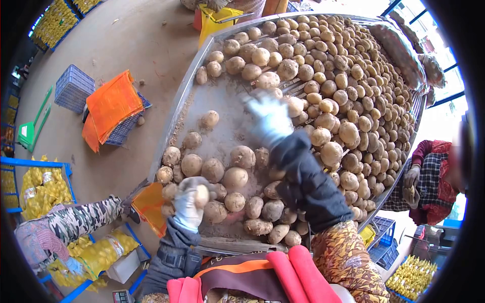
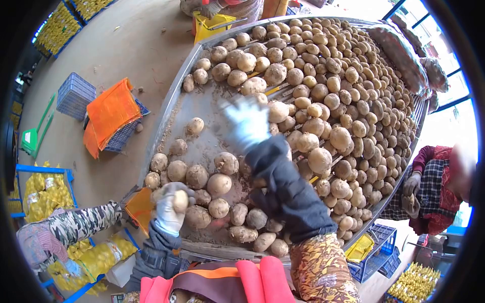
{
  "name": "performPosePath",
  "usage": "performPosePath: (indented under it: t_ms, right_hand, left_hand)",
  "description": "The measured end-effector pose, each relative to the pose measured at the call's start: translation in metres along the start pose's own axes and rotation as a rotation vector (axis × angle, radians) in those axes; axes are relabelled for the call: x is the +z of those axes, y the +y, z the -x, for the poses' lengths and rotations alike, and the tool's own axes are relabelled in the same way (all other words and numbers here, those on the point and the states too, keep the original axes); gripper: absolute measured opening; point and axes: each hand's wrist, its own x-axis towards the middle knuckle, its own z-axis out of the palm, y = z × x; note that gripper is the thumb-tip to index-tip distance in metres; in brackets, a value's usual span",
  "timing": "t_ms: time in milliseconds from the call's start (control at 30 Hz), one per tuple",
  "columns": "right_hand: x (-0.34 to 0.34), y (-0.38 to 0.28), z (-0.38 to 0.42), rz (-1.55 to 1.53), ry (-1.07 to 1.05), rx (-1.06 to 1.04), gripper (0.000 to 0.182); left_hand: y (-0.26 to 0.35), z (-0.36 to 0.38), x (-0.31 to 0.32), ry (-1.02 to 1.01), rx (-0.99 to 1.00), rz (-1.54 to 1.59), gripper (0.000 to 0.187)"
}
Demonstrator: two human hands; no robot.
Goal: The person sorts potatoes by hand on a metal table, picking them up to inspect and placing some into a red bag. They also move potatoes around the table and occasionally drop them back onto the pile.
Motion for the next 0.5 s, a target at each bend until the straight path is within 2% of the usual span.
performPosePath:
  t_ms: [33, 67, 100, 133, 167, 200, 233, 300, 333, 433, 467, 500]
  right_hand:
    - [0.018, 0.041, -0.006, 0.233, 0.15, 0.167, 0.064]
    - [0.022, 0.075, -0.002, 0.186, 0.03, 0.17, 0.064]
    - [0.019, 0.094, 0.004, 0.138, -0.086, 0.175, 0.064]
    - [0.015, 0.089, 0.015, 0.175, -0.112, 0.148, 0.065]
    - [0.01, 0.081, 0.028, 0.212, -0.141, 0.118, 0.066]
    - [0.004, 0.076, 0.04, 0.021, -0.211, 0.164, 0.067]
    - [0.005, 0.079, 0.056, -0.249, -0.147, 0.131, 0.068]
    - [0.006, 0.073, 0.092, -0.227, -0.128, 0.092, 0.068]
    - [0.002, 0.059, 0.108, -0.168, -0.115, 0.074, 0.066]
    - [0.006, 0.019, 0.147, -0.048, 0.05, -0.016, 0.06]
    - [0.01, 0.012, 0.161, -0.05, -0.003, -0.061, 0.059]
    - [0.013, 0.004, 0.178, -0.051, -0.053, -0.11, 0.058]
  left_hand:
    - [-0.005, -0.001, 0.007, -0.173, -0.101, -0.09, 0.029]
    - [-0.021, -0.001, 0.017, -0.242, -0.252, -0.1, 0.025]
    - [-0.047, -0.002, 0.028, -0.274, -0.429, -0.241, 0.025]
    - [-0.038, 0.007, 0.059, -0.354, -0.575, -0.44, 0.035]
    - [-0.091, -0.002, 0.048, -0.476, -0.342, -0.649, 0.045]
    - [-0.109, -0.007, 0.045, -0.509, -0.229, -0.828, 0.051]
    - [-0.109, -0.007, 0.048, -0.54, -0.109, -1.007, 0.057]
    - [-0.094, -0.01, 0.042, -0.387, -0.314, -0.946, 0.065]
    - [-0.09, -0.011, 0.035, -0.411, -0.315, -0.812, 0.077]
    - [-0.068, -0.007, 0.023, -0.424, -0.314, -0.697, 0.062]
    - [-0.055, 0.001, 0.023, -0.367, -0.386, -0.57, 0.059]
    - [-0.05, 0.003, 0.018, -0.316, -0.445, -0.609, 0.059]
